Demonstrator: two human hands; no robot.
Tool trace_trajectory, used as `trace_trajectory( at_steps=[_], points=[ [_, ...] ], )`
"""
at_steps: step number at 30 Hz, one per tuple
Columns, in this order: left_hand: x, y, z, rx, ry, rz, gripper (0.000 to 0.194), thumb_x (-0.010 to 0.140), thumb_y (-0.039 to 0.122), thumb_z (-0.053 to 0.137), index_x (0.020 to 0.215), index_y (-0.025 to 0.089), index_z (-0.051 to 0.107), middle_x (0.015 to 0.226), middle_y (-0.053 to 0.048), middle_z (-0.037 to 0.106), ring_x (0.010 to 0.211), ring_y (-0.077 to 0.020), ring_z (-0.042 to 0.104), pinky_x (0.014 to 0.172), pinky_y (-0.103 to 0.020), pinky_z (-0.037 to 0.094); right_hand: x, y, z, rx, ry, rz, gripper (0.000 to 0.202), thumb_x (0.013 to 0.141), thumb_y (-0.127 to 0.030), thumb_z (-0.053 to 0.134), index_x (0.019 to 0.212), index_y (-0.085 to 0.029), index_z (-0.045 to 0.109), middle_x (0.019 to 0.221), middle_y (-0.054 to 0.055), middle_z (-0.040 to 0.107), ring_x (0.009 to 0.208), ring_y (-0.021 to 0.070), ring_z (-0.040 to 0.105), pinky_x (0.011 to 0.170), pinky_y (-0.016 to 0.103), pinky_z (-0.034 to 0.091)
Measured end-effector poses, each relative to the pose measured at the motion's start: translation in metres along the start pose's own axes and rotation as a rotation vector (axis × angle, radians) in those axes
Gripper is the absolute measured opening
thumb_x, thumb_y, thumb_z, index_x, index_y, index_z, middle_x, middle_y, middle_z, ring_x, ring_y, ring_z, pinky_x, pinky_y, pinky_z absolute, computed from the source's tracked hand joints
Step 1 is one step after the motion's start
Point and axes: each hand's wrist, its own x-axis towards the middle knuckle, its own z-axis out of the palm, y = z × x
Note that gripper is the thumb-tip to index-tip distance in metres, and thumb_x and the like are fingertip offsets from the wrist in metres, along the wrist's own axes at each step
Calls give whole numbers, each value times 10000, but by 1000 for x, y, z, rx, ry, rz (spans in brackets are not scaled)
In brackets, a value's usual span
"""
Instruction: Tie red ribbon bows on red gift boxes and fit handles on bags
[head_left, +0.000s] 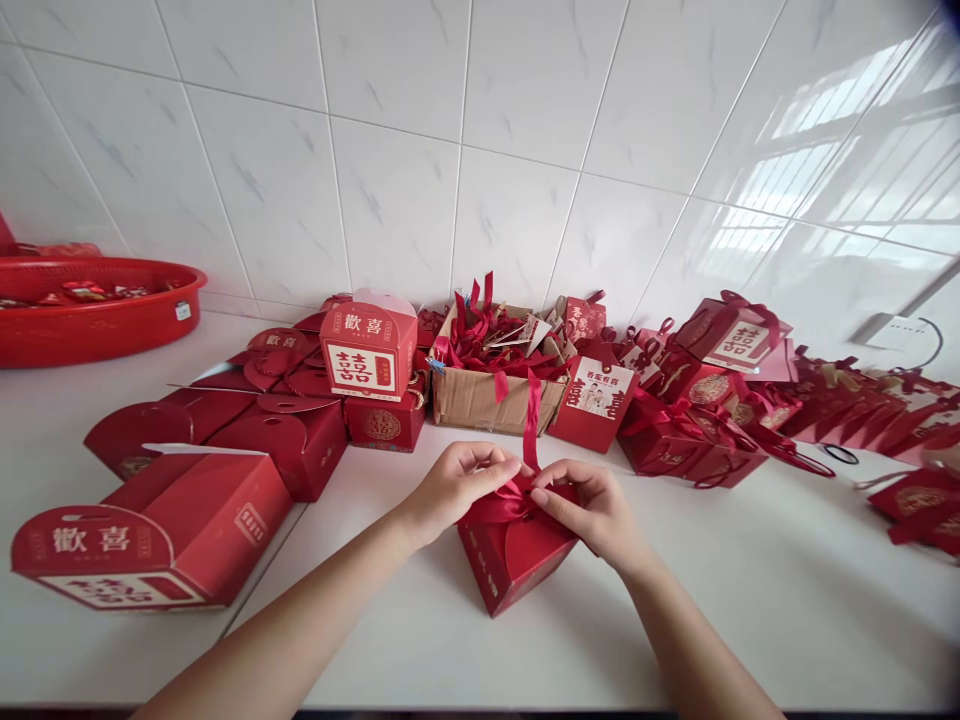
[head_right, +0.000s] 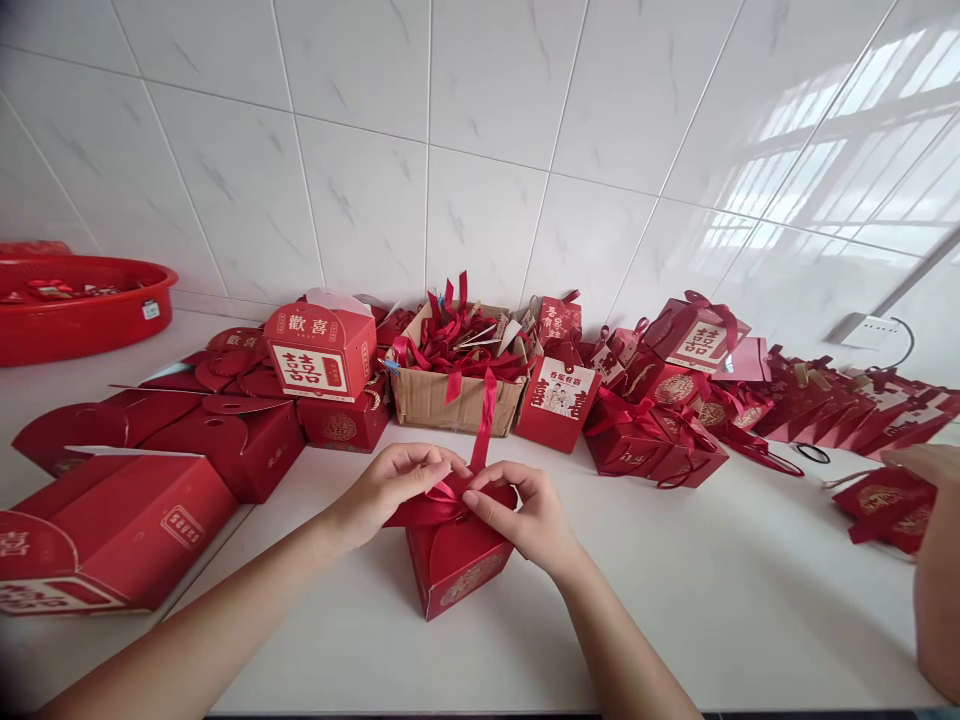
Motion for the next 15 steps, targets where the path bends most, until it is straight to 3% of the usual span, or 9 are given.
trace_trajectory(
  at_steps=[5,11,15],
  points=[
    [-1,1,0,-63,-16,-23,334,749,387,668,616,171,451,925,-53,642,894,-198,565,824,-313,417,1,-5,3,-259,3,-86,170,786,-352,685,736,-197,735,658,23,682,591,134,508,637,304,373],
    [-1,-2,-2,-48,-11,-36,244,744,336,657,724,185,467,993,-21,563,844,-156,503,749,-269,393,0,-3,3,-371,-15,-101,177,806,-362,659,741,-221,745,663,17,706,584,144,506,742,368,337],
    [0,-5,-2,-62,10,-41,231,741,316,654,722,189,462,909,6,532,805,-141,477,743,-259,376,0,-2,3,-413,-21,-121,186,806,-376,662,732,-225,744,664,24,705,593,153,518,769,388,333]
  ],
)
